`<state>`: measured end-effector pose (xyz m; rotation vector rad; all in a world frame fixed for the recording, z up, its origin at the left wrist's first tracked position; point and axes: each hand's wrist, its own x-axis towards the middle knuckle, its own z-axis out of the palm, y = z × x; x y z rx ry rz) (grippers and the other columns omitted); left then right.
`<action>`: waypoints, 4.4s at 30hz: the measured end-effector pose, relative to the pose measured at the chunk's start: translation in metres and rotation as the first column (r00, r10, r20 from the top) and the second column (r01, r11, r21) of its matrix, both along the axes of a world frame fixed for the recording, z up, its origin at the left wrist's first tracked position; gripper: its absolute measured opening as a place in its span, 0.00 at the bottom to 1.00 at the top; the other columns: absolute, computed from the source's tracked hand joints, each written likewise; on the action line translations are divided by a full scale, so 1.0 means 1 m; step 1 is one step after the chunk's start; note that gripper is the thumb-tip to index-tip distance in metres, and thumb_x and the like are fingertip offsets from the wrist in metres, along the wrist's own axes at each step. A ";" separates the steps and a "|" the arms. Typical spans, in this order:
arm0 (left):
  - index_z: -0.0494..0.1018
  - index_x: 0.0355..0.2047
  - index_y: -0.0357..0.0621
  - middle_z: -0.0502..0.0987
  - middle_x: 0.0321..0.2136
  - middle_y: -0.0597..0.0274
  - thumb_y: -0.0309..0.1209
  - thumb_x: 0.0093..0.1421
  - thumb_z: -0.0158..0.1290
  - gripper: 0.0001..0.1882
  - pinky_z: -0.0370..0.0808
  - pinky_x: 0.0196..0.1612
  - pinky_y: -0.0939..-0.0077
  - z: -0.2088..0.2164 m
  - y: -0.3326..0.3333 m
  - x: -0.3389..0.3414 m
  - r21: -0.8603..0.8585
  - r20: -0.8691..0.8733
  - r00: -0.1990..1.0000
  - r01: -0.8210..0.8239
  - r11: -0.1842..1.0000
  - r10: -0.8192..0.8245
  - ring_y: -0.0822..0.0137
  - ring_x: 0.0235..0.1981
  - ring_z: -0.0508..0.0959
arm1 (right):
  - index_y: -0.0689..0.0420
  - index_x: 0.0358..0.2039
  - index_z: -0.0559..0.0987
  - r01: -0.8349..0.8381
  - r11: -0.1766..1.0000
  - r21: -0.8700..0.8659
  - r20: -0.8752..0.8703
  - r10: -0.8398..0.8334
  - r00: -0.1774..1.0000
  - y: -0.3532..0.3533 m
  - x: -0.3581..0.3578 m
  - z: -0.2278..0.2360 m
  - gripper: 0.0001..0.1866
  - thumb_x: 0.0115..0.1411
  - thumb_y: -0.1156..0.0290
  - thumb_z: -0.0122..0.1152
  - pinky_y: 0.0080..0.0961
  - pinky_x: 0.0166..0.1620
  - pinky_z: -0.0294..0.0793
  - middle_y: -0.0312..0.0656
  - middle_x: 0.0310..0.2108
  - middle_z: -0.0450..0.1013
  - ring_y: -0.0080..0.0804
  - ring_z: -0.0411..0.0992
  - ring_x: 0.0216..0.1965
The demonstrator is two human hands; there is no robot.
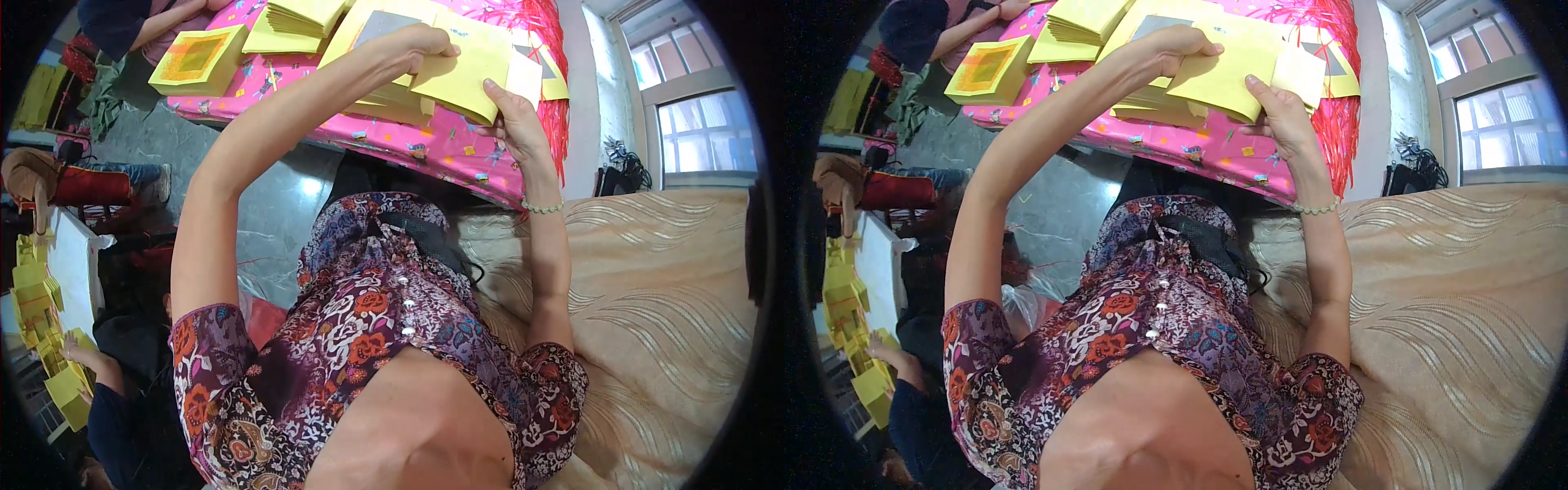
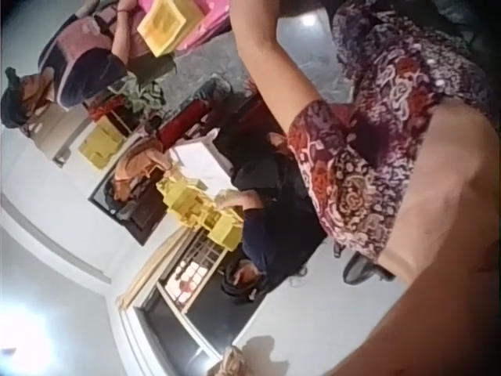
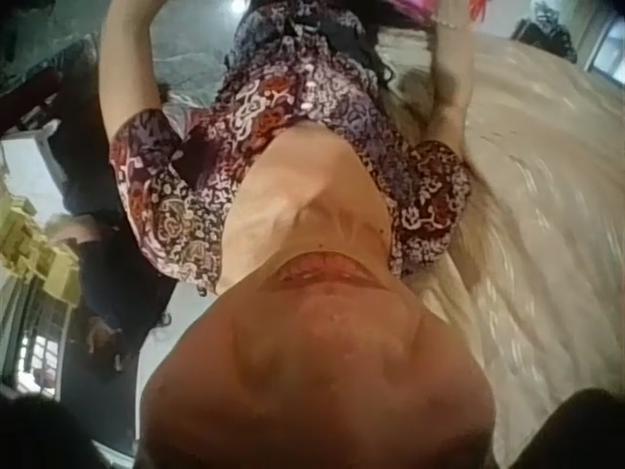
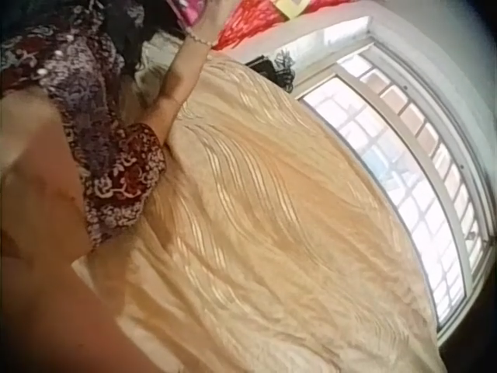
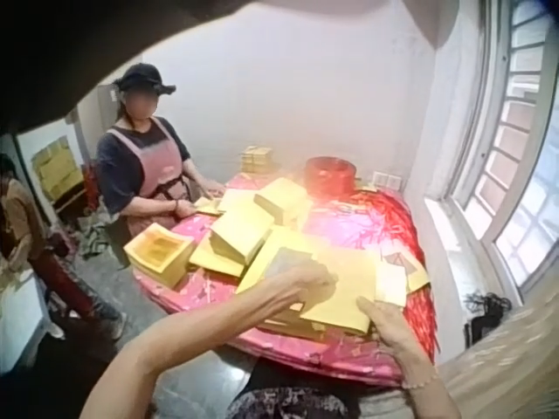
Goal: Counting and stacking sheets of yellow joss paper at a workshop table.
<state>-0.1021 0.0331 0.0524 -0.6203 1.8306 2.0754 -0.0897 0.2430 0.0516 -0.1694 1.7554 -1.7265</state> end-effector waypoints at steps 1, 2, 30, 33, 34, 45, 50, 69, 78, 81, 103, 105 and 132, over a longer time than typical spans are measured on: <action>0.66 0.46 0.31 0.75 0.37 0.51 0.28 0.63 0.50 0.14 0.76 0.40 0.67 0.001 0.002 -0.001 0.012 0.016 1.000 -0.019 1.000 0.019 0.61 0.36 0.78 | 0.64 0.42 0.76 -0.007 1.000 0.011 -0.018 0.007 1.000 0.000 -0.001 -0.003 0.23 0.61 0.54 0.59 0.21 0.26 0.80 0.43 0.34 0.78 0.26 0.77 0.29; 0.66 0.47 0.31 0.76 0.38 0.51 0.29 0.63 0.49 0.15 0.76 0.41 0.67 0.002 0.004 -0.001 0.024 0.033 0.999 -0.038 0.999 0.038 0.61 0.37 0.78 | 0.64 0.42 0.76 -0.001 1.000 0.012 -0.017 0.001 1.000 0.001 -0.002 -0.005 0.23 0.61 0.54 0.59 0.21 0.26 0.80 0.43 0.34 0.78 0.26 0.77 0.29; 0.68 0.49 0.31 0.77 0.40 0.53 0.24 0.63 0.47 0.14 0.76 0.43 0.68 0.029 0.007 0.027 -0.084 -0.368 0.930 -0.028 0.996 -0.005 0.65 0.39 0.78 | 0.61 0.40 0.77 -0.069 0.998 0.000 -0.248 0.067 0.966 0.008 0.019 -0.002 0.19 0.67 0.56 0.49 0.16 0.27 0.75 0.41 0.26 0.78 0.19 0.75 0.23; 0.66 0.51 0.32 0.76 0.43 0.54 0.23 0.63 0.47 0.16 0.74 0.47 0.70 0.033 0.016 0.045 -0.096 -0.460 0.888 -0.052 0.994 0.002 0.66 0.42 0.77 | 0.61 0.43 0.76 -0.078 0.997 -0.028 -0.247 0.069 0.966 0.010 0.025 -0.003 0.17 0.68 0.59 0.49 0.17 0.28 0.76 0.41 0.28 0.78 0.21 0.75 0.24; 0.64 0.52 0.33 0.75 0.45 0.54 0.23 0.63 0.47 0.17 0.73 0.48 0.70 0.025 0.015 0.049 -0.060 -0.539 0.839 -0.124 0.991 0.072 0.66 0.44 0.76 | 0.61 0.44 0.75 -0.097 0.994 -0.048 -0.226 0.084 0.970 0.009 0.027 -0.001 0.17 0.68 0.60 0.49 0.18 0.29 0.77 0.42 0.29 0.78 0.22 0.76 0.25; 0.58 0.53 0.36 0.71 0.47 0.54 0.19 0.61 0.47 0.20 0.69 0.52 0.73 0.028 0.037 0.098 0.047 -0.649 0.740 -0.189 0.981 0.173 0.68 0.49 0.72 | 0.65 0.48 0.73 -0.207 0.978 -0.021 -0.407 0.181 0.895 0.024 0.018 0.017 0.17 0.66 0.66 0.54 0.18 0.40 0.76 0.39 0.35 0.77 0.20 0.75 0.35; 0.57 0.53 0.36 0.70 0.48 0.54 0.19 0.62 0.46 0.19 0.66 0.54 0.73 0.022 0.052 0.115 0.035 -0.707 0.698 -0.122 0.992 0.111 0.68 0.51 0.70 | 0.67 0.48 0.74 -0.118 0.982 -0.150 -0.409 0.048 0.911 0.023 0.015 0.028 0.17 0.65 0.67 0.55 0.18 0.41 0.75 0.40 0.37 0.77 0.19 0.74 0.36; 0.55 0.56 0.36 0.69 0.50 0.54 0.20 0.64 0.46 0.21 0.64 0.56 0.73 0.027 0.059 0.145 -0.005 -0.644 0.764 -0.059 0.998 0.042 0.67 0.54 0.68 | 0.67 0.40 0.78 -0.034 0.968 -0.251 -0.405 -0.073 0.911 0.035 0.019 0.038 0.13 0.64 0.68 0.56 0.17 0.36 0.75 0.39 0.32 0.78 0.18 0.75 0.32; 0.56 0.55 0.35 0.69 0.51 0.53 0.19 0.62 0.45 0.21 0.64 0.57 0.72 0.031 0.053 0.140 0.074 -0.616 0.780 -0.080 0.994 0.109 0.67 0.54 0.68 | 0.67 0.45 0.77 -0.133 0.974 -0.184 -0.365 0.057 0.929 0.031 0.037 0.028 0.15 0.64 0.68 0.56 0.19 0.38 0.77 0.39 0.35 0.78 0.19 0.75 0.34; 0.57 0.55 0.35 0.70 0.50 0.53 0.18 0.62 0.45 0.21 0.65 0.57 0.72 0.029 0.054 0.141 0.082 -0.599 0.790 -0.098 0.992 0.128 0.67 0.54 0.69 | 0.67 0.46 0.76 -0.135 0.978 -0.158 -0.342 0.074 0.937 0.031 0.038 0.026 0.15 0.65 0.69 0.55 0.19 0.39 0.76 0.39 0.36 0.78 0.20 0.75 0.34; 0.63 0.50 0.38 0.74 0.39 0.54 0.36 0.57 0.58 0.25 0.72 0.45 0.70 0.055 0.022 0.066 -0.396 -0.241 0.775 0.471 0.788 -0.584 0.66 0.41 0.74 | 0.61 0.36 0.78 -0.199 0.977 -0.072 -0.377 0.158 0.913 0.068 0.000 0.018 0.08 0.62 0.69 0.60 0.13 0.35 0.70 0.31 0.29 0.75 0.13 0.71 0.31; 0.67 0.48 0.38 0.75 0.38 0.56 0.39 0.55 0.61 0.26 0.73 0.42 0.73 0.046 -0.001 0.033 -0.482 -0.259 0.728 0.472 0.738 -0.635 0.69 0.39 0.75 | 0.62 0.37 0.78 -0.104 0.990 -0.091 -0.351 0.066 0.934 0.072 -0.017 0.015 0.08 0.62 0.70 0.59 0.14 0.37 0.72 0.34 0.31 0.77 0.15 0.73 0.33; 0.70 0.48 0.35 0.77 0.37 0.50 0.31 0.46 0.69 0.29 0.77 0.34 0.70 -0.033 0.008 -0.107 -0.674 0.026 0.940 0.269 0.688 -0.342 0.62 0.35 0.78 | 0.65 0.35 0.78 0.204 0.955 0.217 -0.239 -0.150 0.959 0.053 -0.087 -0.059 0.16 0.59 0.63 0.62 0.15 0.28 0.76 0.38 0.29 0.77 0.19 0.74 0.27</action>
